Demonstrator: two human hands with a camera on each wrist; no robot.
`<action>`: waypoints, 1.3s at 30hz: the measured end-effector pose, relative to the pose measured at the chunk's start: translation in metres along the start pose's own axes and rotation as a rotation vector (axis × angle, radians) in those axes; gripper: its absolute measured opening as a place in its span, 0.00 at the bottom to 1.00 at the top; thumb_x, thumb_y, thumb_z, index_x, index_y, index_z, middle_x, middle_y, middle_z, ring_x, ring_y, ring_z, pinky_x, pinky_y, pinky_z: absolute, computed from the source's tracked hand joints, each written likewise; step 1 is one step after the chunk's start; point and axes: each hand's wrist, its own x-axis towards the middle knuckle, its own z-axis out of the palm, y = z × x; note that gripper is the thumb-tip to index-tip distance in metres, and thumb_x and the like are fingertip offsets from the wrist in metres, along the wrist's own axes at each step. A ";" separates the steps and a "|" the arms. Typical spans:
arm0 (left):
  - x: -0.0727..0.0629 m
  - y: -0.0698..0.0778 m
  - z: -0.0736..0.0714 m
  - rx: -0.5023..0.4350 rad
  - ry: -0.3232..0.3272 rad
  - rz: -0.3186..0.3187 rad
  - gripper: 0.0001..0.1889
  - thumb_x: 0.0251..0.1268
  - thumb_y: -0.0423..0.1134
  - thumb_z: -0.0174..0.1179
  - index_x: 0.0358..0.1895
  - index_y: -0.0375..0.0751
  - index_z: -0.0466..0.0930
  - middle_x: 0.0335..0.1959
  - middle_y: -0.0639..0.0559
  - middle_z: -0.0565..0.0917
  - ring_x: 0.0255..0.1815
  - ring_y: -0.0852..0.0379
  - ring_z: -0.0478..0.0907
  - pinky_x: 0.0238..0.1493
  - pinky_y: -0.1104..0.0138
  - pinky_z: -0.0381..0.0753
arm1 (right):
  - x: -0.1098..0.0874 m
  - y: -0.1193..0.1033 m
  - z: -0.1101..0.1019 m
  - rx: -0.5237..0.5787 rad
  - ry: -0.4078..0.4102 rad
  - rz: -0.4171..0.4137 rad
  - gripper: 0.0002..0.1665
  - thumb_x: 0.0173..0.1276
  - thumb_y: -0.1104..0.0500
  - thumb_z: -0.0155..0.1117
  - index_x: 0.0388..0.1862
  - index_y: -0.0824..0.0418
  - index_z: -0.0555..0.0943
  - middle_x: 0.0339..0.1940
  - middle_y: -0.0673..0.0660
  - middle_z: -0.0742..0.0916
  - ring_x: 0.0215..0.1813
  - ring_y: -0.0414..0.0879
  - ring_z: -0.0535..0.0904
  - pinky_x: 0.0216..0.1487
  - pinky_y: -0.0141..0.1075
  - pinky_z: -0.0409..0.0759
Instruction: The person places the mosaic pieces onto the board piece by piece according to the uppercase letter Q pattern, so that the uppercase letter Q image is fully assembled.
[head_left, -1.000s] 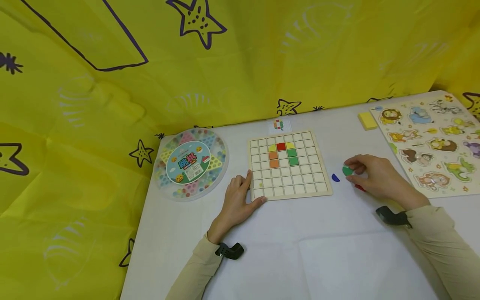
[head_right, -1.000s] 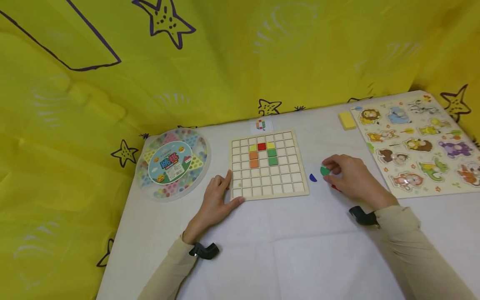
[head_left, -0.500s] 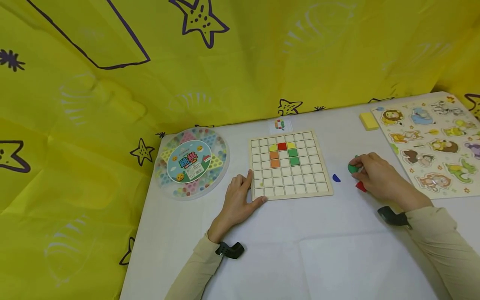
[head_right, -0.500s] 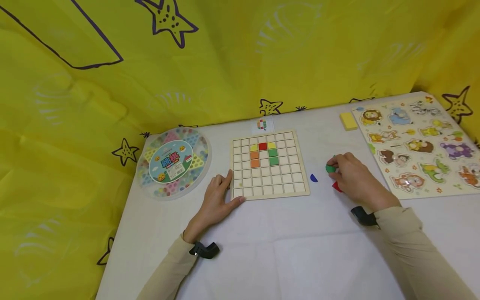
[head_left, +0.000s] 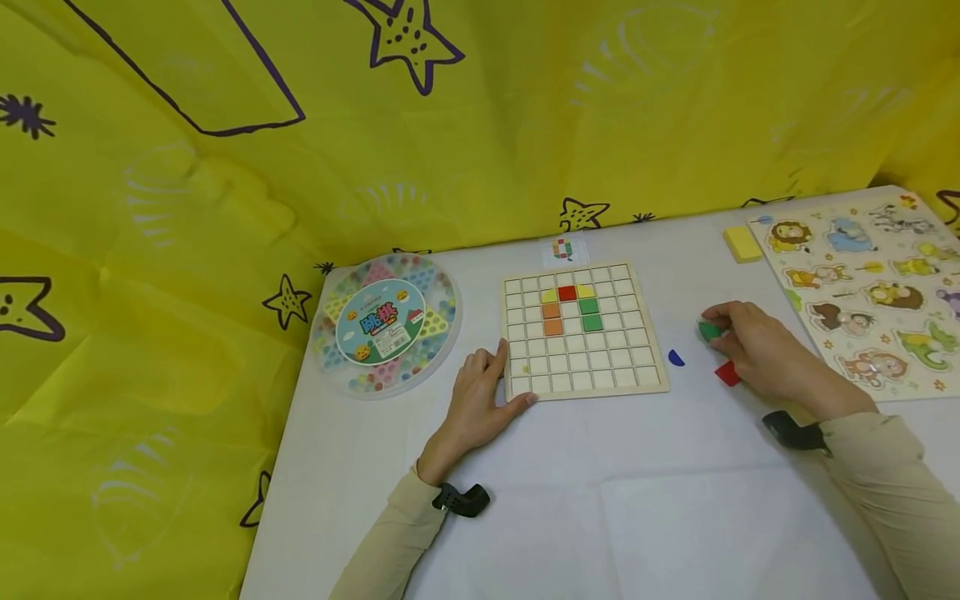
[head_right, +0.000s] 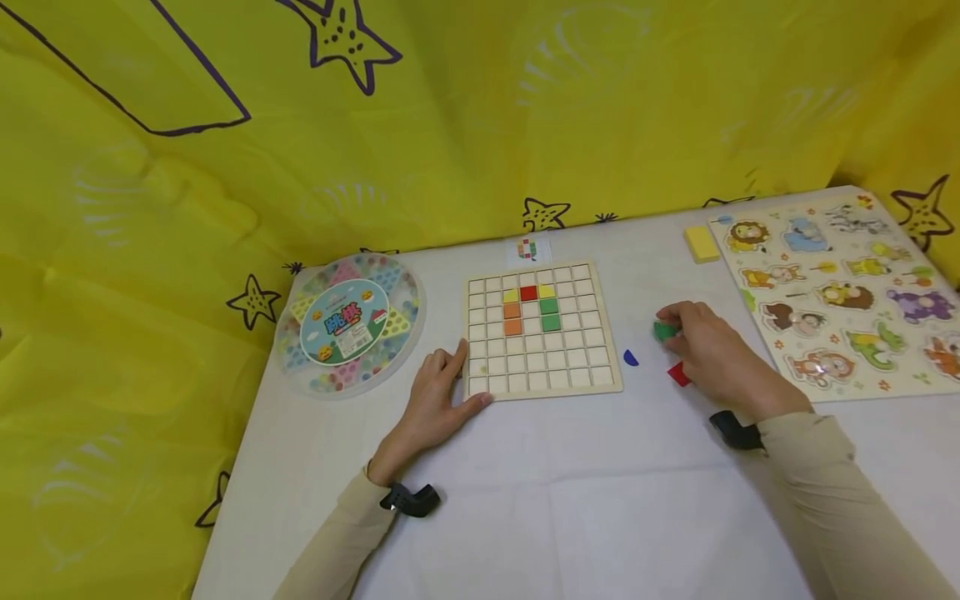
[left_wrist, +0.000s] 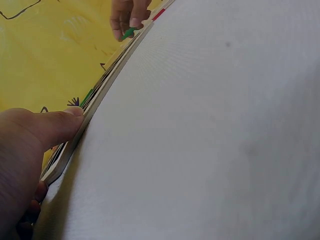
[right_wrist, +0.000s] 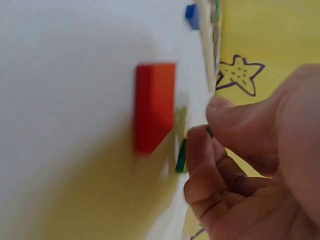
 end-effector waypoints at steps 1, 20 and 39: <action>0.000 0.000 0.000 -0.002 0.000 0.000 0.50 0.64 0.53 0.75 0.81 0.29 0.62 0.40 0.48 0.70 0.41 0.55 0.60 0.47 0.64 0.60 | 0.001 -0.001 0.000 0.005 0.017 -0.017 0.20 0.78 0.72 0.58 0.64 0.79 0.72 0.57 0.77 0.80 0.56 0.68 0.78 0.59 0.57 0.78; -0.002 0.002 0.001 0.000 0.005 0.025 0.50 0.63 0.52 0.76 0.81 0.29 0.62 0.40 0.47 0.71 0.39 0.55 0.60 0.47 0.64 0.60 | 0.037 -0.046 0.019 0.242 -0.001 -0.064 0.19 0.80 0.66 0.62 0.66 0.69 0.77 0.51 0.66 0.88 0.50 0.55 0.85 0.44 0.21 0.77; 0.001 -0.001 -0.001 0.016 -0.002 0.008 0.51 0.64 0.53 0.75 0.82 0.30 0.61 0.40 0.48 0.70 0.40 0.55 0.59 0.47 0.65 0.59 | 0.073 -0.082 0.058 0.337 -0.039 -0.153 0.15 0.75 0.62 0.71 0.58 0.65 0.86 0.39 0.56 0.92 0.42 0.48 0.89 0.47 0.27 0.82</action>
